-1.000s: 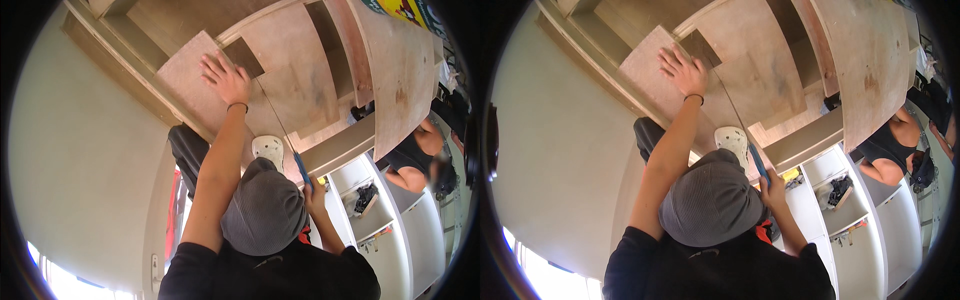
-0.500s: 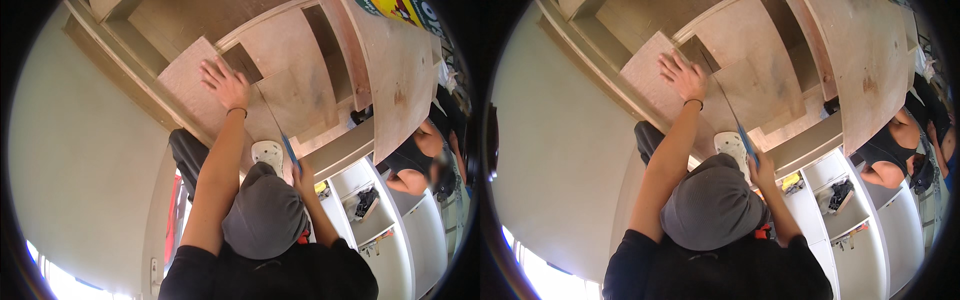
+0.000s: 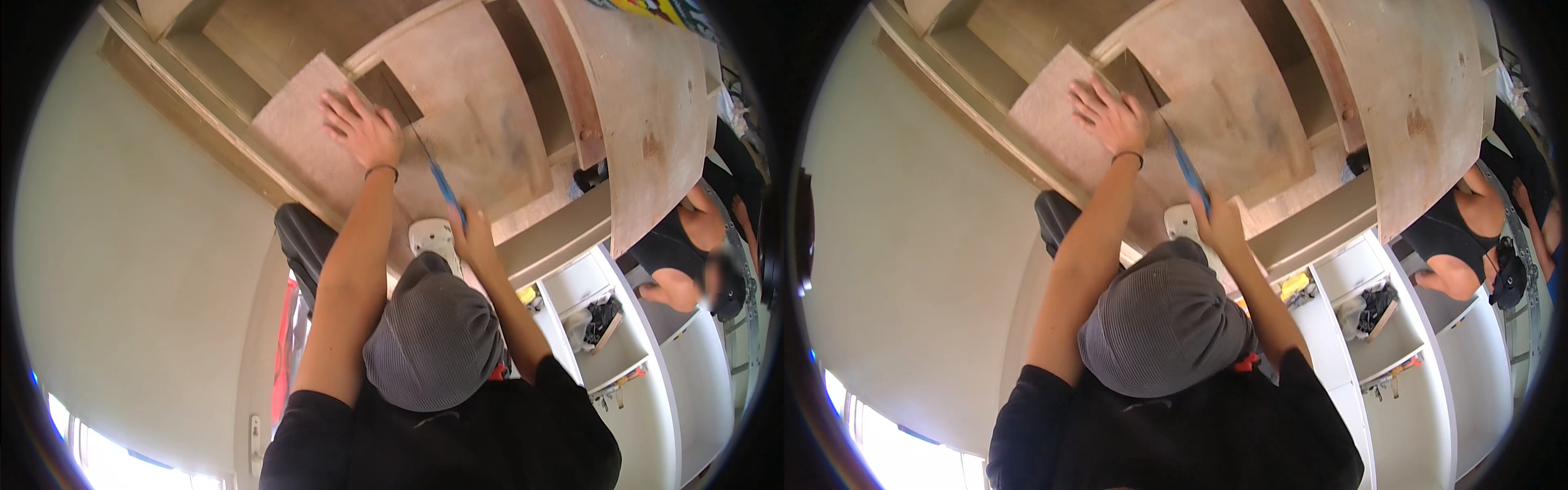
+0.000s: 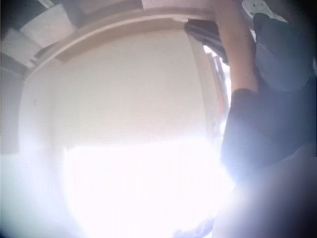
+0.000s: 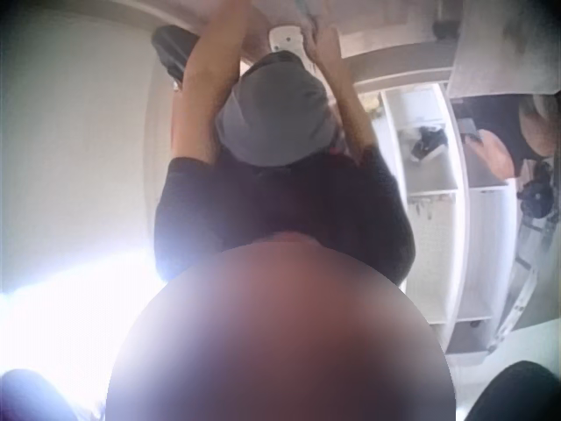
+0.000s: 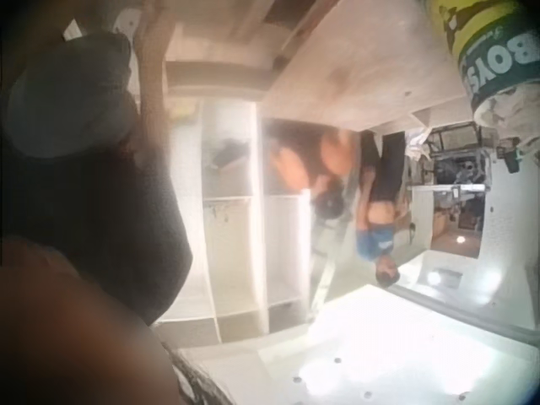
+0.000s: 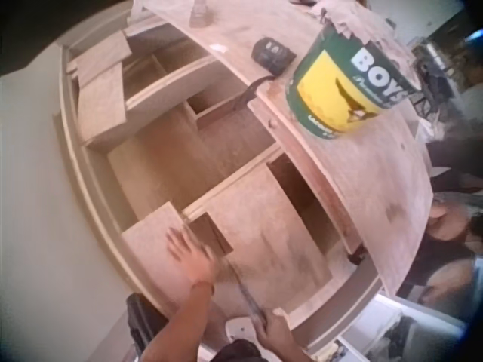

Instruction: The person measures a wooden frame with a tape measure, then uses a utility knife to score and cut a piece of plywood. They place the cut piece into a compartment of the wooden structure and use a hand saw to trim the edges for a precise fit.

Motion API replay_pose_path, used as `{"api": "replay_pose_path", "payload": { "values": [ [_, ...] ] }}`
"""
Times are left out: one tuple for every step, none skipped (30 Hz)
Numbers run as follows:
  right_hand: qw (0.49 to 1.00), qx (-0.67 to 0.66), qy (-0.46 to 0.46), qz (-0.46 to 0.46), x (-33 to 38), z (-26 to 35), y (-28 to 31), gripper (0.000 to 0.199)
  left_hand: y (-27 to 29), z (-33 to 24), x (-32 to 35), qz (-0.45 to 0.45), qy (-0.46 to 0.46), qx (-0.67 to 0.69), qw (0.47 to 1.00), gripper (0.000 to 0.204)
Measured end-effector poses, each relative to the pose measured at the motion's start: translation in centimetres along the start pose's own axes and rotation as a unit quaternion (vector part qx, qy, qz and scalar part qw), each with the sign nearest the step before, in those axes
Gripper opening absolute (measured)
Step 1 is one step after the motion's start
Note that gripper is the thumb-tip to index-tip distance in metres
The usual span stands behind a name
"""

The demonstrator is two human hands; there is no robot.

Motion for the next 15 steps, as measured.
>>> {"api": "replay_pose_path", "payload": {
  "values": [
    [1.000,-0.010,-0.006,0.016,4.1,0.5,2.8,0.034,0.3,-0.3,-0.2,-0.015,-0.013,0.013,1.000,0.074],
    [0.999,-0.006,0.004,-0.035,7.1,1.6,6.3,0.031,0.3,-0.3,-0.1,-0.012,-0.008,0.017,1.000,0.074],
    [0.983,-0.063,-0.149,0.088,11.1,0.3,7.6,0.029,0.0,-0.1,0.0,0.011,0.002,0.021,1.000,0.073],
    [0.992,-0.013,-0.097,0.076,12.4,2.6,10.3,0.024,0.1,-0.2,0.1,0.006,0.001,0.010,1.000,0.073],
    [0.990,-0.006,-0.102,0.098,12.9,3.9,11.4,0.023,0.0,-0.2,0.2,0.011,0.000,0.006,1.000,0.073],
    [0.987,0.008,-0.109,0.121,12.1,4.8,11.6,0.022,0.2,-0.3,0.1,-0.007,-0.005,0.001,1.000,0.073],
    [0.979,0.036,-0.130,0.154,10.5,5.1,10.9,0.021,-0.1,-0.4,0.1,0.000,-0.005,0.003,1.000,0.073],
    [0.984,0.008,-0.122,0.129,7.9,5.5,9.9,0.022,-0.1,-0.4,0.1,-0.004,-0.004,-0.004,1.000,0.072],
    [0.998,-0.028,0.042,-0.024,3.9,8.0,9.6,0.024,-0.1,-0.3,0.0,-0.002,-0.003,-0.015,1.000,0.072],
    [0.999,0.012,-0.033,0.027,1.5,6.0,6.5,0.028,-0.1,-0.3,0.0,-0.001,-0.005,-0.009,1.000,0.072],
    [1.000,0.017,-0.008,0.007,-2.2,5.5,3.4,0.035,-0.1,-0.3,-0.1,0.001,-0.005,-0.007,1.000,0.072],
    [0.998,-0.067,0.005,0.008,-4.0,4.8,1.5,0.042,0.1,-0.2,-0.1,-0.001,-0.003,-0.019,1.000,0.072],
    [0.998,-0.061,-0.013,0.006,-4.4,3.7,0.1,0.043,0.6,-0.3,-0.4,-0.014,-0.020,-0.008,1.000,0.072],
    [0.997,-0.073,0.001,-0.019,-5.6,3.2,-0.5,0.045,0.8,-0.2,-0.5,-0.027,-0.018,0.000,0.999,0.072],
    [0.999,-0.047,-0.014,-0.001,-5.9,2.5,-1.4,0.046,0.5,0.0,0.1,0.001,-0.009,0.008,1.000,0.072]
  ]
}}
Point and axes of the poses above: each hand's wrist, its own x-axis away from the middle knuckle, its own y-axis out of the back of the hand, z = x × y, the point moved 9 cm from there along -x, towards the middle knuckle, and after that the axes turned 9 degrees about x, right-handed, at the moved point
